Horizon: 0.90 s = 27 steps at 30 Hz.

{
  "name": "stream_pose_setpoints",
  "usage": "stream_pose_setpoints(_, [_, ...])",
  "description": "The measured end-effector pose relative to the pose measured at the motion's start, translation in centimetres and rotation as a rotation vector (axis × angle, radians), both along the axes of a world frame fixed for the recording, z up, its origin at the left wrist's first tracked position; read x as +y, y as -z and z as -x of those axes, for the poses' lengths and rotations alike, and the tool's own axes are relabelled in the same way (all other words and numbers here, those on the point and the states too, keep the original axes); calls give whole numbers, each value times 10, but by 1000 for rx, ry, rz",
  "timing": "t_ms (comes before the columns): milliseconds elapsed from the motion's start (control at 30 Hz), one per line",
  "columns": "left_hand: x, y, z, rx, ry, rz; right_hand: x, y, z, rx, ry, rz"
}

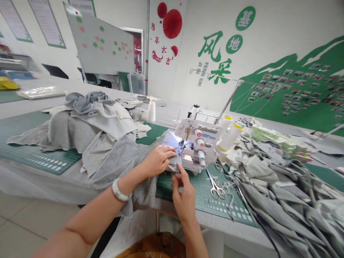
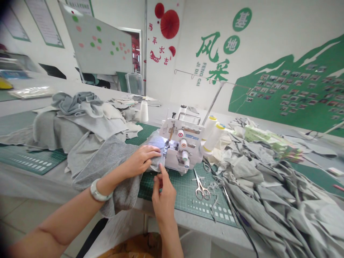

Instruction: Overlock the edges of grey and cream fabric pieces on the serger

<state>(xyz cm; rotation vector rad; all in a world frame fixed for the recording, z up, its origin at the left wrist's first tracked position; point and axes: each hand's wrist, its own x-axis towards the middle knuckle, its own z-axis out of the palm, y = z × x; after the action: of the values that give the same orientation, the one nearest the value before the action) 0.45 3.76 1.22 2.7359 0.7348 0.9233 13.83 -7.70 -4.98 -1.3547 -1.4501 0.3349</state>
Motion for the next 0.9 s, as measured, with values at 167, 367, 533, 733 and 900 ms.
stream_pose_setpoints(167, [2,-1,-2,25,-37,7,0,13,-15,85,115,-38])
stream_pose_setpoints(367, [4,-1,-7,32,-104,35,-1,15,-17,136,110,-9])
stream_pose_setpoints(533, [6,-2,-8,34,-91,46,-1,17,-17,140,104,10])
stream_pose_setpoints(733, [13,-1,-6,25,-65,47,-1,19,-18,163,98,21])
stream_pose_setpoints(900, [15,-2,-6,37,-85,32,-1,19,-18,144,94,12])
